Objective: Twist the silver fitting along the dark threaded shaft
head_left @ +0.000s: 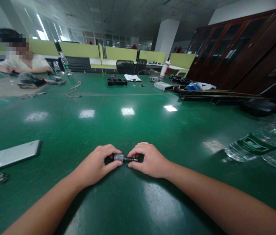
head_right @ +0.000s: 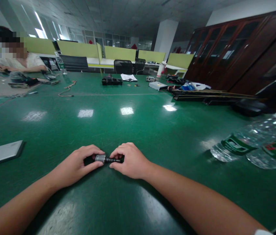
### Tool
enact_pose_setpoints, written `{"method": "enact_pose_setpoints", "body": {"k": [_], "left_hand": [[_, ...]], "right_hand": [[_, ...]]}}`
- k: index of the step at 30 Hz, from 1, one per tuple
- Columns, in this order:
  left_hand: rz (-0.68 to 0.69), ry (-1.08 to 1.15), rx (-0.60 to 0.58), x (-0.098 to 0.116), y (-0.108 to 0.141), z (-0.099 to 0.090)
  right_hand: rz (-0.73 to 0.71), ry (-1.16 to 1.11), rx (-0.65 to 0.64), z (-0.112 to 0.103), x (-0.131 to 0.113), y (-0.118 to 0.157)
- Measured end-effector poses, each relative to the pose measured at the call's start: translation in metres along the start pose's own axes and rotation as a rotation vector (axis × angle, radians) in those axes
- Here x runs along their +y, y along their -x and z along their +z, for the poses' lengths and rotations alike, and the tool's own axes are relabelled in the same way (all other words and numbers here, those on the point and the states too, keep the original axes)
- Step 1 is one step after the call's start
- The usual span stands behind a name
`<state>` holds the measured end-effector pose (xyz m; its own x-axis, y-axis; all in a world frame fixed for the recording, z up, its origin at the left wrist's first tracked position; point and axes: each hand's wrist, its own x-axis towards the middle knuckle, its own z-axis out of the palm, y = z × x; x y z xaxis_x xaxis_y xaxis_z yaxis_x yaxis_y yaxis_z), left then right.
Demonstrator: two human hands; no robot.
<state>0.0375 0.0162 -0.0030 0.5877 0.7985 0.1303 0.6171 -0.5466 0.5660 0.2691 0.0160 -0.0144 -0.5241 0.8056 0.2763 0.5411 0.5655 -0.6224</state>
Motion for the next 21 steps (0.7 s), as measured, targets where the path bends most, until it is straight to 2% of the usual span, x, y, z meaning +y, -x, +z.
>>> {"method": "enact_pose_setpoints", "body": {"k": [15, 21], "left_hand": [[-0.048, 0.017, 0.005, 0.001, -0.001, 0.000], [-0.146, 0.000, 0.106, 0.000, -0.003, 0.000]], "right_hand": [[0.043, 0.028, 0.046, -0.004, 0.009, -0.001], [0.251, 0.071, 0.170, -0.010, 0.023, -0.005]]}}
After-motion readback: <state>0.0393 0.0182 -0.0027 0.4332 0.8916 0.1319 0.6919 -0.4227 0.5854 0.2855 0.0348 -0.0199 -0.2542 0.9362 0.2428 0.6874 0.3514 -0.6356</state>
